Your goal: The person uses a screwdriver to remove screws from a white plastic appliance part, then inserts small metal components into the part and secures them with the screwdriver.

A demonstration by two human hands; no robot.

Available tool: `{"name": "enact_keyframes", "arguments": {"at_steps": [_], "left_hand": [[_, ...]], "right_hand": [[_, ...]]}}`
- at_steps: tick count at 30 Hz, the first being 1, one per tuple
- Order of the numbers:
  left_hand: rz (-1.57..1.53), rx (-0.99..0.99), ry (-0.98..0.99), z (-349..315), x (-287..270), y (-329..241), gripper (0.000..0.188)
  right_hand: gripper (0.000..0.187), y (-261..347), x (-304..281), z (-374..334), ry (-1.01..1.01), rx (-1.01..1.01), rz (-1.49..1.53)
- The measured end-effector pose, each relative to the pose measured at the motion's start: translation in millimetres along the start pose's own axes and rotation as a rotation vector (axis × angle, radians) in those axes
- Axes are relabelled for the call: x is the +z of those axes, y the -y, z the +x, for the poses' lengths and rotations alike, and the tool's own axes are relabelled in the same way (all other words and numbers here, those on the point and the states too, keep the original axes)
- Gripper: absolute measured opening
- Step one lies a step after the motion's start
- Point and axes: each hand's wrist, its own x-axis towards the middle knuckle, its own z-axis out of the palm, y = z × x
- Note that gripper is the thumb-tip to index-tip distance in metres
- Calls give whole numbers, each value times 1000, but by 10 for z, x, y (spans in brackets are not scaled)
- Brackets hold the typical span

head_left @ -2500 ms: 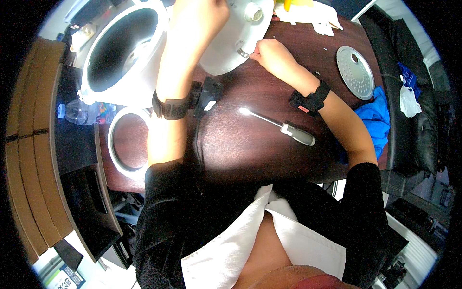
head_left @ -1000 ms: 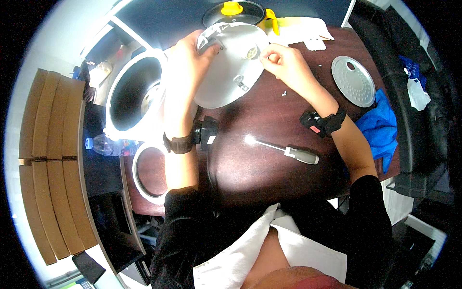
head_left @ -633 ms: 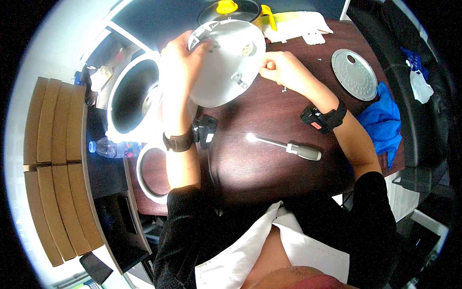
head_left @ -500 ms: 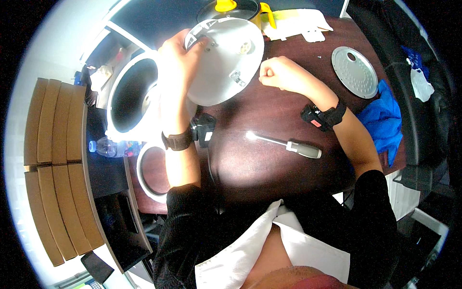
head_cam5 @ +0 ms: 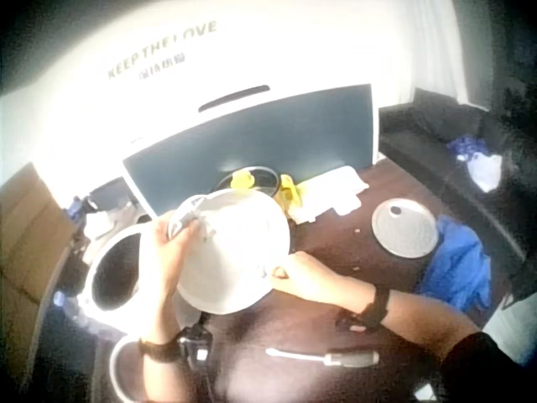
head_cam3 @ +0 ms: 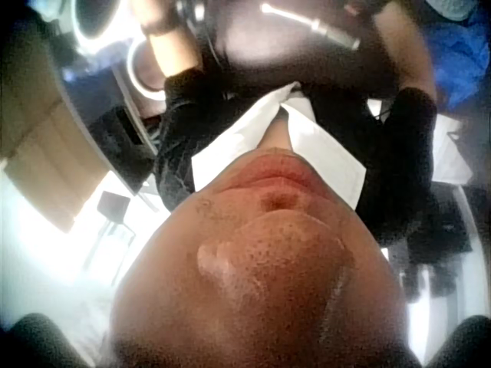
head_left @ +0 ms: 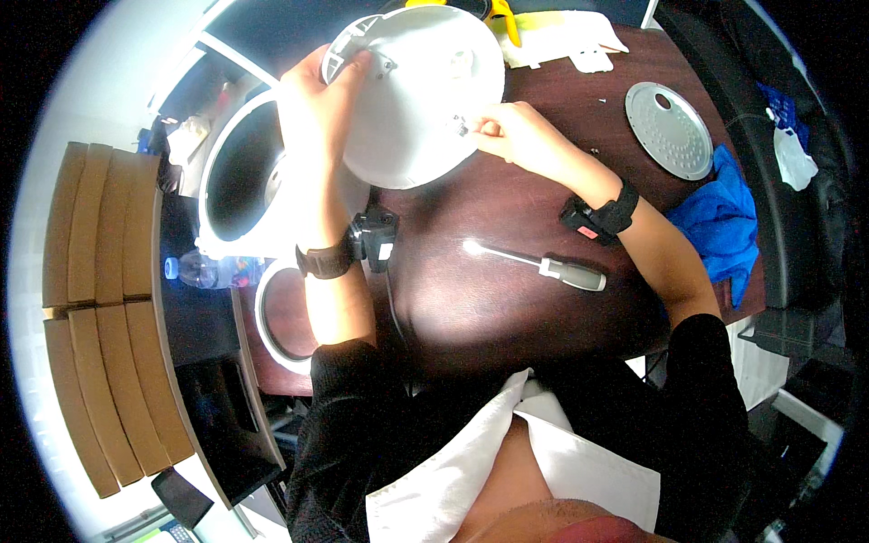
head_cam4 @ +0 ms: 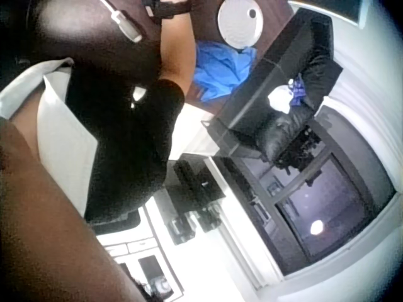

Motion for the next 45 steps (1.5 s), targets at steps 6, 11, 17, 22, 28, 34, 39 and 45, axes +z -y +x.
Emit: {"name": "enact_keyframes", "arguments": {"at_steps": [6,11,17,22,28,34,39,45], "left_hand": [[-31,-53,-17,-14,39,-10,29],[-16,-50,2,-25,72,-13,28],[13,-24,-53,-48,104,-7,28],[15,-26,-56,-54,64,-55,30],[24,-21,-68,-61,58,-63,30],[-30,63,-149,-58,111,-7,29],[-77,38,-164,-60,60,-145,23],[-63,68,-177,-61,27,-119,21]], "right_hand": [[15,-25,81,33,-128,-32,-64],[15,-77,173,46,-221,-83,-38],[15,-63,213,51,-239,-30,-18],[16,-12,224,72,-223,126,152],[18,68,246,138,-186,360,345],[24,180,234,220,-215,475,604],[27,187,214,257,-188,512,497],[24,173,236,293,-210,385,293]]}}
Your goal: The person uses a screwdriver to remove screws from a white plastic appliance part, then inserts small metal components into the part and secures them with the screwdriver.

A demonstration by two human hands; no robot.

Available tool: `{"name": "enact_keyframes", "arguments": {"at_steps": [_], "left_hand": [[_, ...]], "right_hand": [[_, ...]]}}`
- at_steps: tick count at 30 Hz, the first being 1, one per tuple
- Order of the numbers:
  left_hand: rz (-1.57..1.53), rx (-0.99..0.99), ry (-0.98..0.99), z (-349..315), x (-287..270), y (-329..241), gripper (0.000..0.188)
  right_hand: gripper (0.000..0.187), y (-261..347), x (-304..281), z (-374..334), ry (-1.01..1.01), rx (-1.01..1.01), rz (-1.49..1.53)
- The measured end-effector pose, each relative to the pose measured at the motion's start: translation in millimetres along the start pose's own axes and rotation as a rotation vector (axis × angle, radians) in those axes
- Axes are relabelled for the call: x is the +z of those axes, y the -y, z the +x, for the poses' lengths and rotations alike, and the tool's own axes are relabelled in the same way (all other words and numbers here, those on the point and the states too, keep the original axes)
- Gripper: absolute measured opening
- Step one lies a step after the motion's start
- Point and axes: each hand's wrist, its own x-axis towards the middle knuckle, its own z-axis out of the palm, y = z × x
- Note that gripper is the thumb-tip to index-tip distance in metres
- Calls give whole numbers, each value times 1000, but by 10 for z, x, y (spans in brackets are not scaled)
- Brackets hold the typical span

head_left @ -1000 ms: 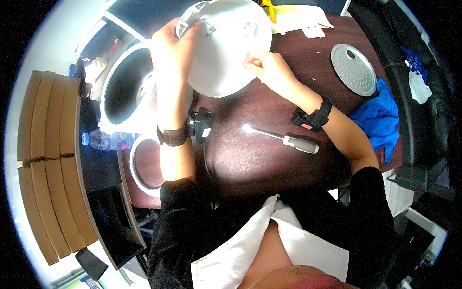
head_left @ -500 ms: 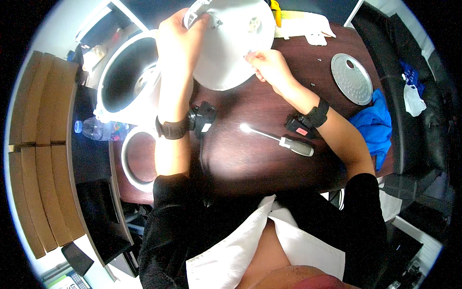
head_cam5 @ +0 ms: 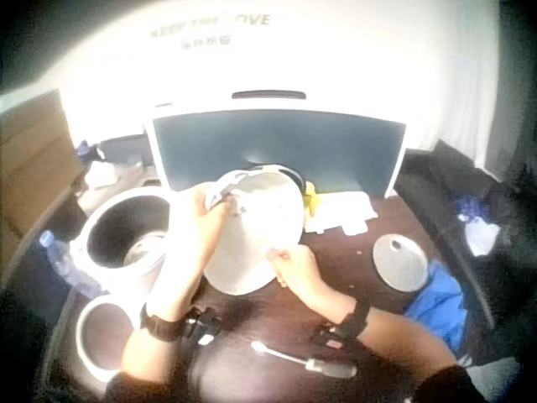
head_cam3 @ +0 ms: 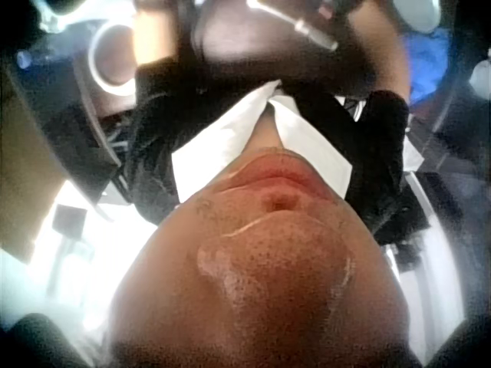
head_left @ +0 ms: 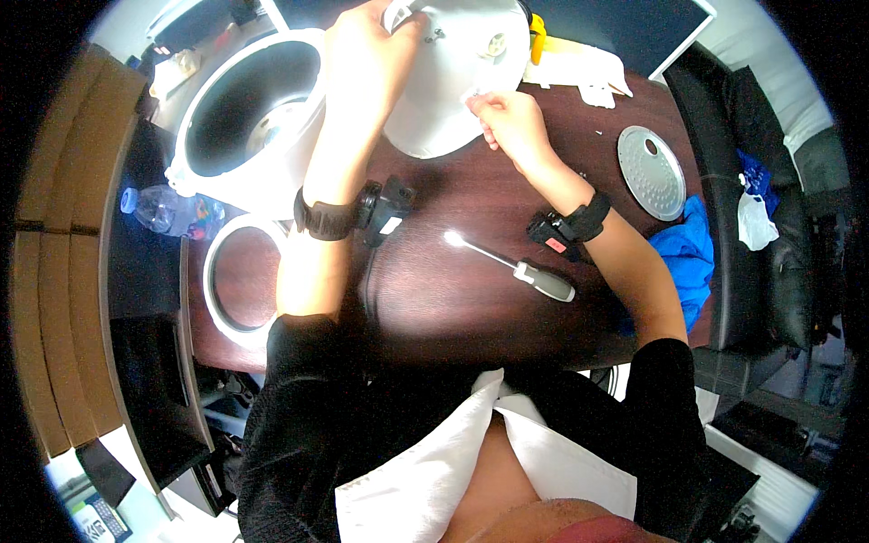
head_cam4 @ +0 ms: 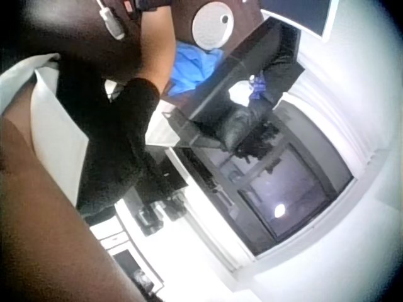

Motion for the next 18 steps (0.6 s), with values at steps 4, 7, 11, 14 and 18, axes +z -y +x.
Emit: {"name": "enact_keyframes", "arguments": {"at_steps": [4,7,11,14,18], "left_hand": [[-2,-5,31,-39,-28,-86,18],[-14,-19,15,-12,-13,-44,17],[-27,-12,4,4,-19,17,18],[-34,-46,15,33,-41,48,18],[-59,-120,47,42,-62,18,18]], "right_hand": [[19,27,30,-83,-87,-196,-283],[16,-55,29,-19,-183,-618,-692],[13,-20,-9,-27,-186,-793,-889],[11,18,-73,-12,-143,-893,-934],[8,19,-163,47,-104,-1043,-977]]}}
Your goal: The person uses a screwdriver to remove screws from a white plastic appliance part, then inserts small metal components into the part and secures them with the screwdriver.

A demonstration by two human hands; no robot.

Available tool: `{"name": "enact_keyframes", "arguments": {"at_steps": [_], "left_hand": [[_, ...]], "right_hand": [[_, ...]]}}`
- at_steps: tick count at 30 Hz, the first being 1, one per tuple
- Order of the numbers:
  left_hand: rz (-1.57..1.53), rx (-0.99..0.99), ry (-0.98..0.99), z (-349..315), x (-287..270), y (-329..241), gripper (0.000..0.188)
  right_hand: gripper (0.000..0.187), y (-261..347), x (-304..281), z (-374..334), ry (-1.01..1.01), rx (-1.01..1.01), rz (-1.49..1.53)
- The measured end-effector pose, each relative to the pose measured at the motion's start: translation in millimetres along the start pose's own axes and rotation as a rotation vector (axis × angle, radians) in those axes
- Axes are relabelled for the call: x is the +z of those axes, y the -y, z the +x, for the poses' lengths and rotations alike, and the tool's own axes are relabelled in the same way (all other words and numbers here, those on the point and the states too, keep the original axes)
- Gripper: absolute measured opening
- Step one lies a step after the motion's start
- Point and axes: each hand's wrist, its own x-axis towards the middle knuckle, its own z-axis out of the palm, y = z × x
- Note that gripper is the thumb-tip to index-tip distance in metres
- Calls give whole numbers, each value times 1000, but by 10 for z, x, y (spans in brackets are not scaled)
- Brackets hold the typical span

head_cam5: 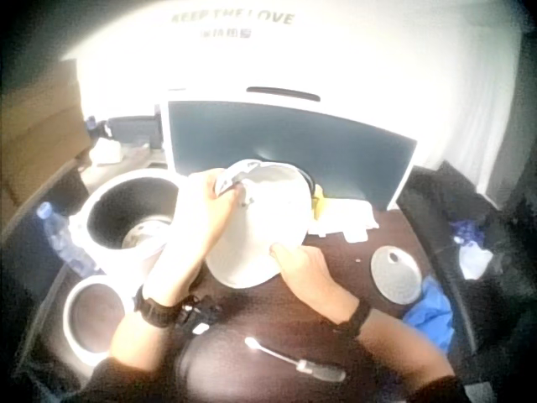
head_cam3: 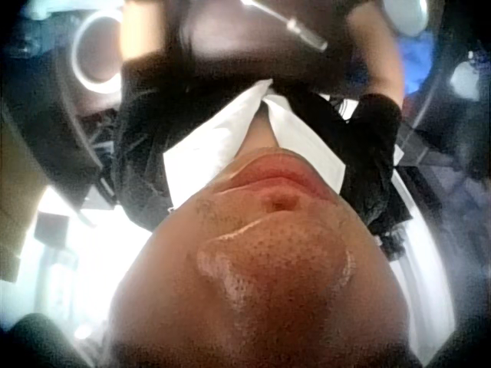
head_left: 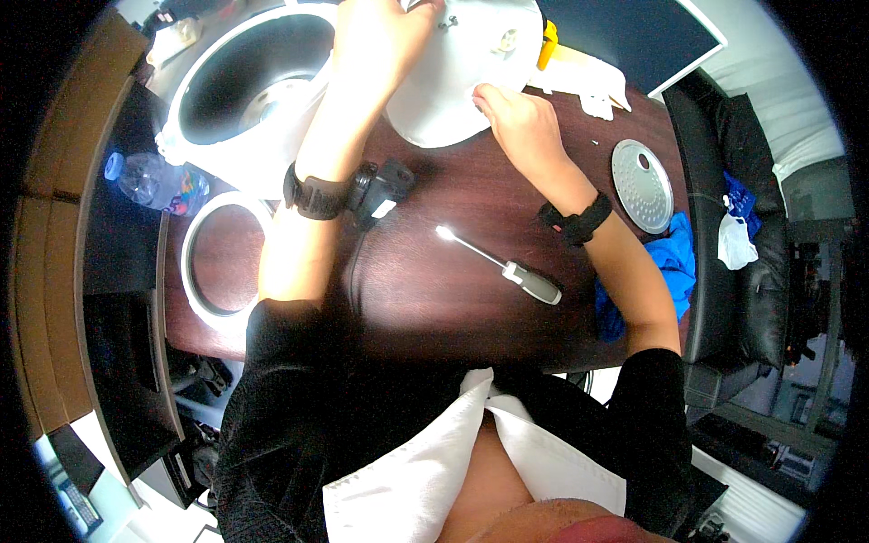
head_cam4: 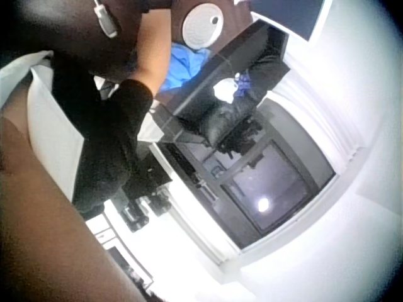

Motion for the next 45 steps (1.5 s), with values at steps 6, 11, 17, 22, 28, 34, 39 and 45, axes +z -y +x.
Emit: {"name": "enact_keyframes", "arguments": {"at_steps": [6,11,17,22,28,34,39,45], "left_hand": [[-40,34,-10,-15,-12,-8,18],[-30,55,-14,-6,24,21,18],[-25,64,-25,-10,24,14,19],[11,65,-30,-21,44,17,19],[172,106,-72,-83,109,31,18],[195,163,-95,-112,165,96,16],[250,217,-112,-130,216,115,15],[165,179,-33,-130,226,120,13]], "right_hand": [[12,38,46,28,-1,221,115],[17,79,95,-4,21,463,272],[16,150,143,11,27,468,257],[15,161,188,7,14,457,230],[17,161,296,-25,71,537,323],[19,186,443,-118,78,595,429],[20,199,469,-133,101,671,492],[21,291,368,-48,165,924,745]]}}
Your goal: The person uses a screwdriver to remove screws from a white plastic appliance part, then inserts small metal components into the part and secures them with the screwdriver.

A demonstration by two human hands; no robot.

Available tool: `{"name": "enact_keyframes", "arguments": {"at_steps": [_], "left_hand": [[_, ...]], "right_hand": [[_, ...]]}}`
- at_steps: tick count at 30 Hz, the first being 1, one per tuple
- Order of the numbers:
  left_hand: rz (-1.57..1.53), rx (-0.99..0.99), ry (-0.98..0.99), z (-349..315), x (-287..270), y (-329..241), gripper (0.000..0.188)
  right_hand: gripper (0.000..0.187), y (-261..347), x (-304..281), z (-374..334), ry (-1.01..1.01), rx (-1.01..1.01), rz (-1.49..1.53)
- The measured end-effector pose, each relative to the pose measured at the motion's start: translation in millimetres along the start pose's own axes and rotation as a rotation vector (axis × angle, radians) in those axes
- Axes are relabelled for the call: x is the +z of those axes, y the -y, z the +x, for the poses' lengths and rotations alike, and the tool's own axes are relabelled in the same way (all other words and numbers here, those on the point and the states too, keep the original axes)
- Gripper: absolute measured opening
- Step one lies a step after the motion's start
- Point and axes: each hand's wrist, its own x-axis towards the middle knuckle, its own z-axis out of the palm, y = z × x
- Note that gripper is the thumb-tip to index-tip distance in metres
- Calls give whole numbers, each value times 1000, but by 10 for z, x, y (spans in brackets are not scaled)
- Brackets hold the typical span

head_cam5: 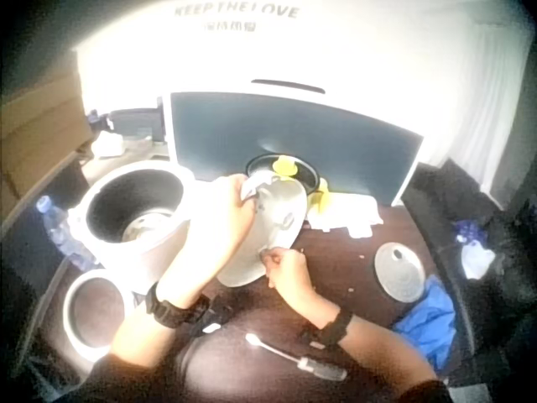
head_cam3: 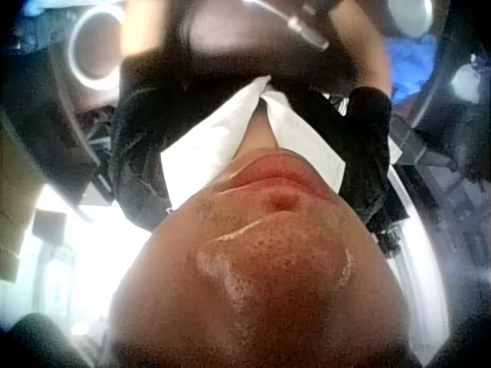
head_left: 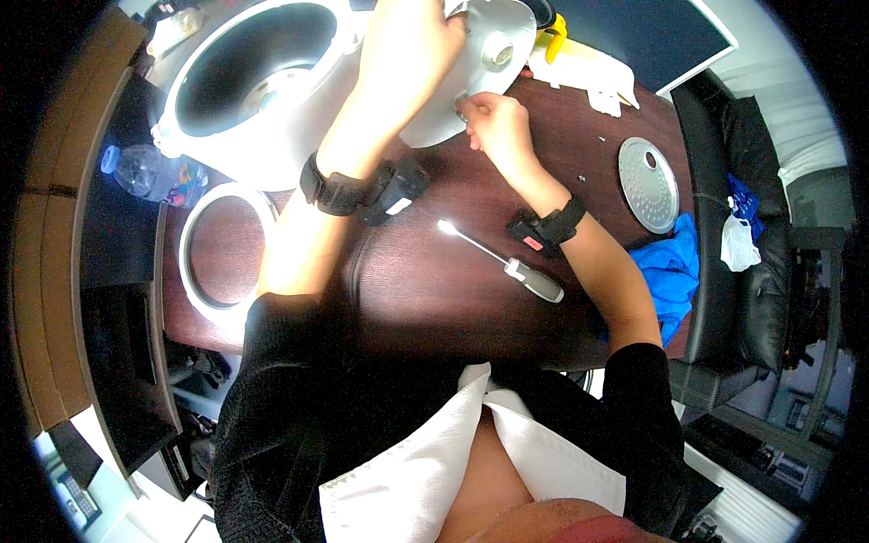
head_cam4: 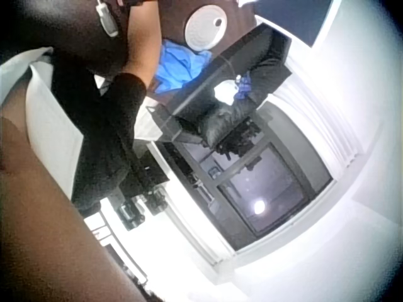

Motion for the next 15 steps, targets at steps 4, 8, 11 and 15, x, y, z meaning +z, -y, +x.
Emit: {"name": "enact_keyframes", "arguments": {"at_steps": [4,8,11,15], "left_hand": [[15,60,-40,-16,14,7,13],[20,32,-24,-10,25,-7,13],[60,32,-26,-14,46,27,14],[44,15,-26,-26,67,9,15]], "right_hand": [[21,14,3,-19,12,49,50],[22,-13,5,-9,13,58,62],[22,-14,14,6,14,107,124],[21,-52,21,18,30,166,216]]}}
